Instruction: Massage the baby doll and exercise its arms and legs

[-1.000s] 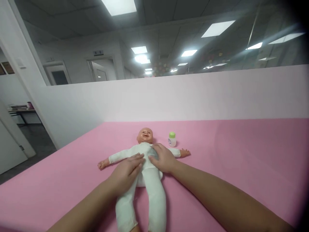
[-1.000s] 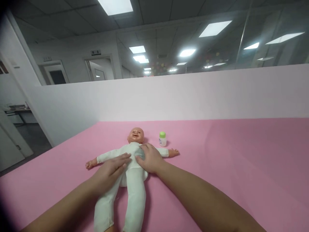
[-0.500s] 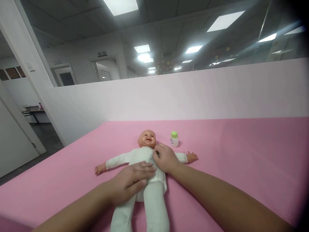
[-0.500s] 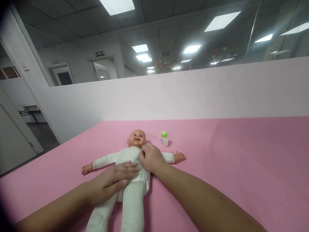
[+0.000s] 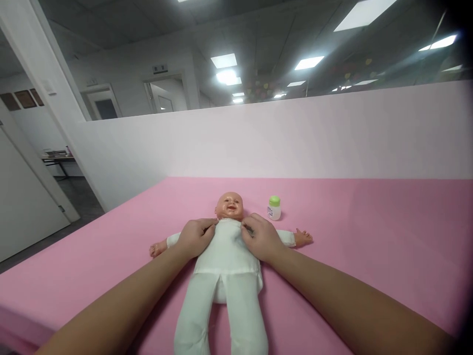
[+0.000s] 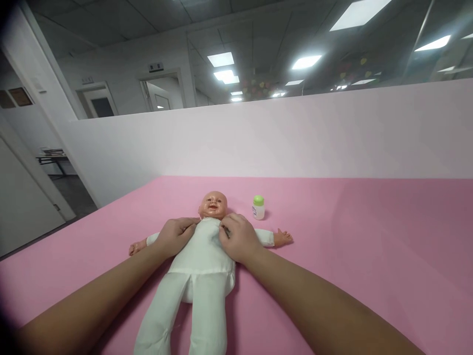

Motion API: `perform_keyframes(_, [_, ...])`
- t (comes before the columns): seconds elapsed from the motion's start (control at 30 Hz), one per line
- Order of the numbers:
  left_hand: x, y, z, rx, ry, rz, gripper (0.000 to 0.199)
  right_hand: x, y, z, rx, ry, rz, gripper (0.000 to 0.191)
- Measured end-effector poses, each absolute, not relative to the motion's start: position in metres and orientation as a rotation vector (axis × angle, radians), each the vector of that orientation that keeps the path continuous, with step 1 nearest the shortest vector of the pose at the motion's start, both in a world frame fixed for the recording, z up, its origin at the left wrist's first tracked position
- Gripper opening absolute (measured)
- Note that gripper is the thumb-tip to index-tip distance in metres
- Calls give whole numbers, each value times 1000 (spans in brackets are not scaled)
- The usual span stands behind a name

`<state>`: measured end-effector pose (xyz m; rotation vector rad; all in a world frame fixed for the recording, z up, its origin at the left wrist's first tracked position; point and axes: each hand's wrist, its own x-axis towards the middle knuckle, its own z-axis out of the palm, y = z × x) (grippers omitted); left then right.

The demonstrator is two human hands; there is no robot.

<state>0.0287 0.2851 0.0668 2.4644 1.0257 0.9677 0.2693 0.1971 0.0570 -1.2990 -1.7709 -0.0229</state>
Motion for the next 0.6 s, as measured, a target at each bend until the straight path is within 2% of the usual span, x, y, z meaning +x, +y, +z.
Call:
perform_keyframes(0.13, [30, 287, 68, 2505, 1040, 917, 37, 249, 156, 78, -904, -1917, -56, 12])
perform_keyframes(0.3, [31, 287, 71, 2557, 1021, 843, 40, 216, 109, 83, -308, -2442, 176, 21])
perform_keyframes(0.5, [31, 287, 75, 2546, 1012, 784, 38, 213, 116, 61, -203, -2542, 238, 49])
perform_keyframes(0.6, [31, 288, 74, 2556, 1007, 770, 38, 220, 125, 69, -331, -2497, 255, 56])
